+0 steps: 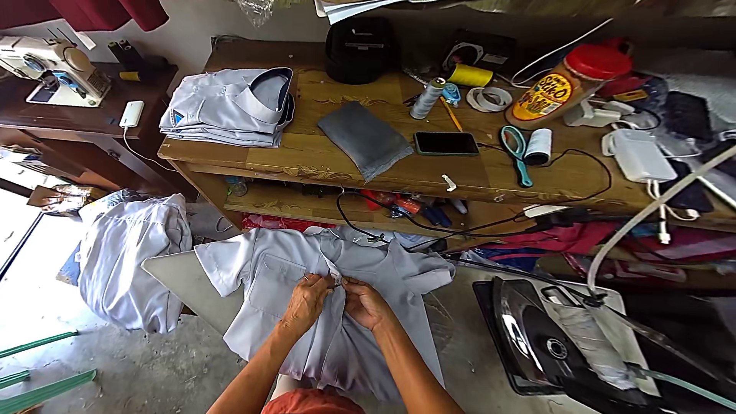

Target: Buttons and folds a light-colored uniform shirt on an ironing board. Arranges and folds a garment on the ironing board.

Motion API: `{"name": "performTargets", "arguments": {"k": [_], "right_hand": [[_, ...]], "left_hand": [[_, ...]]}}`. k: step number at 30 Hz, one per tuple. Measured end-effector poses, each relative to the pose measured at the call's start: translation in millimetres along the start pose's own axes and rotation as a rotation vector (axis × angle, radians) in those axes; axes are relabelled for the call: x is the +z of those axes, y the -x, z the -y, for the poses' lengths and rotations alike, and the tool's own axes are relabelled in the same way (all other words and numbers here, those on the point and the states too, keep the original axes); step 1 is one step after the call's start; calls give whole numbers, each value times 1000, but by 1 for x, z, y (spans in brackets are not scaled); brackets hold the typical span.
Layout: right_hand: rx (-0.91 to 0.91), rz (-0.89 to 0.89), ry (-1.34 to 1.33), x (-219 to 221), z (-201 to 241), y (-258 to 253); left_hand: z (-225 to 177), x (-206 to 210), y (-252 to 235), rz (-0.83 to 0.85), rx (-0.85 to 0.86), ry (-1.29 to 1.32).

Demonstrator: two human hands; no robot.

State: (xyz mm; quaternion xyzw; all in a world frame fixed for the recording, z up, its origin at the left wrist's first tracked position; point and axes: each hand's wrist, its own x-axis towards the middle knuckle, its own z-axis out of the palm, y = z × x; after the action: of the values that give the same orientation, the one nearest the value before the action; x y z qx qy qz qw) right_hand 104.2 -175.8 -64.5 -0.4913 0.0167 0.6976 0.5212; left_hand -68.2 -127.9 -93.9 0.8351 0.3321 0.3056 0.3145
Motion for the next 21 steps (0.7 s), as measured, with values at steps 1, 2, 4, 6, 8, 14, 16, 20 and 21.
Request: {"name": "performTargets", "arguments": {"k": [1, 2, 4, 6, 8, 14, 16, 20, 21], "right_hand": [[-2, -1, -3, 0, 0, 0], [-3, -1, -1, 0, 0, 0], [-7, 9, 15, 0, 0, 1], [-17, 20, 32, -1, 0, 1], [-25, 19, 44, -1, 0, 2], [-26, 15, 51, -2, -4, 1], [-27, 16, 67, -1, -3, 1], [4, 21, 80, -1, 0, 1], [7, 19, 79, -1, 1, 1]], "left_hand": [[0, 0, 0, 1, -11, 10], [-1, 0, 0, 2, -26, 20], [0, 1, -1, 21, -55, 36], [0, -1, -3, 37, -86, 57], [-1, -6, -4, 33, -183, 103], [-4, -30, -4, 108, -522, 74], [-13, -31, -7, 102, -464, 137], [-29, -25, -16, 196, -334, 53], [-27, -23, -17, 229, -317, 8]]}}
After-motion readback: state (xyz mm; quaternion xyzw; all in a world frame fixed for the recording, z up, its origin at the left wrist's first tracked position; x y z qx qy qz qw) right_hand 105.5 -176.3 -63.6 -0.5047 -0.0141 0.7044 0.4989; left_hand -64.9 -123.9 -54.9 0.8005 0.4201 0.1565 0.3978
